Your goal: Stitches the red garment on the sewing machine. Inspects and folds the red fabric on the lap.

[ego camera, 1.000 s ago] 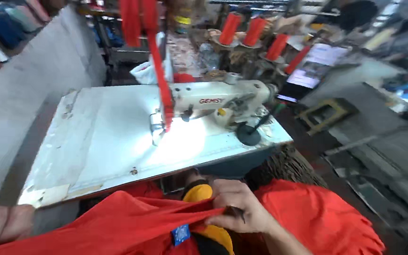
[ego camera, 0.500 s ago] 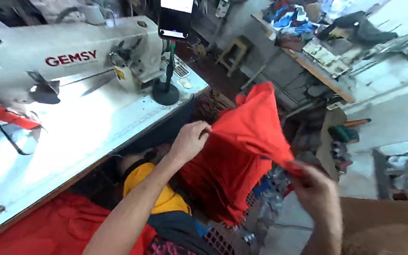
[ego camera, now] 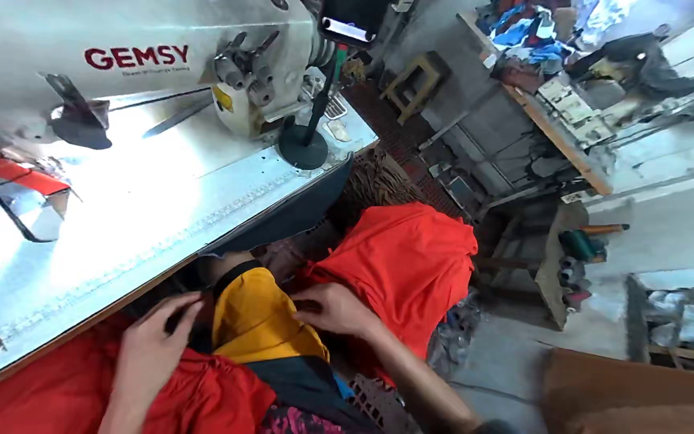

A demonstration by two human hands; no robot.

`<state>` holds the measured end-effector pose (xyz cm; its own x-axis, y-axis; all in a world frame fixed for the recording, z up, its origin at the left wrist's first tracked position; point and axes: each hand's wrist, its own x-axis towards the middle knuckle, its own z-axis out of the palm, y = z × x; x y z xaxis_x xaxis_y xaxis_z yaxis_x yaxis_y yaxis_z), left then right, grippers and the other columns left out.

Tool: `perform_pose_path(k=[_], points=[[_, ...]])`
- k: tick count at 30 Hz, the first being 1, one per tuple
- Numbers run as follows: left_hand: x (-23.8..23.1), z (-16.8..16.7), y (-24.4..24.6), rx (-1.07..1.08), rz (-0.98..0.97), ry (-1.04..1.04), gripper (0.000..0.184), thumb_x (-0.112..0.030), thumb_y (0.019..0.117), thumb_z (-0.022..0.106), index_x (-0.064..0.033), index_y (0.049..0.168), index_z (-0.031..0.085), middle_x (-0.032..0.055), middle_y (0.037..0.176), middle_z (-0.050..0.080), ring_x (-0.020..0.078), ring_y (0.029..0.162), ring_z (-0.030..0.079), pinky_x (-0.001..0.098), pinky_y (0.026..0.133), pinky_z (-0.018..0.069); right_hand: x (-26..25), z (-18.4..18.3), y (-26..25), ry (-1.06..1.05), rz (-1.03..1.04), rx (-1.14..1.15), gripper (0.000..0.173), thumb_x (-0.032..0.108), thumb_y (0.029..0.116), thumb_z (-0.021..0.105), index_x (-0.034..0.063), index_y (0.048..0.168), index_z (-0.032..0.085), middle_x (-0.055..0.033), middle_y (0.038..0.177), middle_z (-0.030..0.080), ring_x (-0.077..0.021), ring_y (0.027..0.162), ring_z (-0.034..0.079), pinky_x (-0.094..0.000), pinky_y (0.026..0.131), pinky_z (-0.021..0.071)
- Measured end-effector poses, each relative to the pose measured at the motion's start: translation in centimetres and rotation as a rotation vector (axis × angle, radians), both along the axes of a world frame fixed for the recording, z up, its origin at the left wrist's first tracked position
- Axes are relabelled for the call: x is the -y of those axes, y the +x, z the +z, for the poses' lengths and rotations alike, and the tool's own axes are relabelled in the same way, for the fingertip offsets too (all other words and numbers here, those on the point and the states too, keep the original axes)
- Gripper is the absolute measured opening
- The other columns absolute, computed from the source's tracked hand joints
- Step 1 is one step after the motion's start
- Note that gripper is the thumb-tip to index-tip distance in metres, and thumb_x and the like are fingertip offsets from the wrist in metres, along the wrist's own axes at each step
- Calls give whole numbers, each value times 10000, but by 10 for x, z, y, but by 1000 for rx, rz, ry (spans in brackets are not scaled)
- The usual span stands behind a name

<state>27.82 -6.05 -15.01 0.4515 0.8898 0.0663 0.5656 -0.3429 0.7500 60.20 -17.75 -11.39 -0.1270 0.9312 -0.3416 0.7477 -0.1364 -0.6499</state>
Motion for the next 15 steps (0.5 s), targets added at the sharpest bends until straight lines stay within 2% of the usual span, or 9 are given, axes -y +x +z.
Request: perform_pose_path(k=[1,2,3,5,6,8,9,11,15], points=[[11,3,-25,-6,92,64,329,-285,1031,591,-20,1172,726,167,1195,729,282,1128,703,492,996,555,-22,-11,-28,-40,62,45,444,368,1006,632,212,1421,632,-105,1236,726,-282,1129,697,-552,981,546],[23,4,-49,-15,190,143,314,-250,1021,602,14,1135,728,197,1204,722,303,1163,691,474,1024,539,-41,-21,-54,-92,124,107,449,325,1005,615,240,1445,602,-123,1220,720,-331,1108,694,-596,926,545],[35,3,-73,-24,287,210,300,-217,1011,615,47,1104,722,234,1217,706,328,1197,672,459,1051,518,-58,-26,-77,-137,181,163,399,268,996,608,230,1392,633,-142,1196,721,-374,1085,691,-637,878,534],[56,2,-113,-47,458,301,274,-158,993,631,89,1085,704,282,1250,676,353,1256,634,422,1096,486,-83,-19,-109,-102,227,252,313,186,976,605,165,1280,676,-150,1156,724,-393,1046,696,-655,837,531],[65,0,-129,-57,521,308,287,-157,997,624,96,1112,698,296,1283,656,361,1289,612,419,1114,474,-90,-13,-118,0,191,257,290,184,967,619,152,1245,693,-129,1109,744,-367,990,721,-635,805,553],[82,-11,-156,-106,621,198,403,-217,1043,544,95,1279,639,312,1410,569,394,1378,527,458,1170,410,-100,-12,-129,229,110,226,266,184,931,651,135,1183,723,-88,989,769,-313,851,751,-572,696,588],[87,-19,-167,-154,669,116,465,-262,1073,472,86,1356,593,305,1433,555,409,1385,516,484,1175,395,-104,-13,-131,240,116,221,264,196,939,635,134,1181,722,-86,971,767,-309,838,748,-562,687,583],[89,-38,-184,-202,723,16,459,-216,1097,393,103,1378,568,304,1417,572,430,1364,535,528,1170,390,-109,-14,-133,85,203,210,291,227,976,590,141,1231,702,-101,1025,758,-319,916,738,-574,760,572],[76,-57,-199,-226,782,27,324,-50,1026,468,112,1239,651,292,1271,664,424,1222,638,549,1078,469,-93,-33,-148,-84,267,-29,293,298,1007,603,129,1222,706,-83,1133,740,-245,1014,721,-515,879,581]])
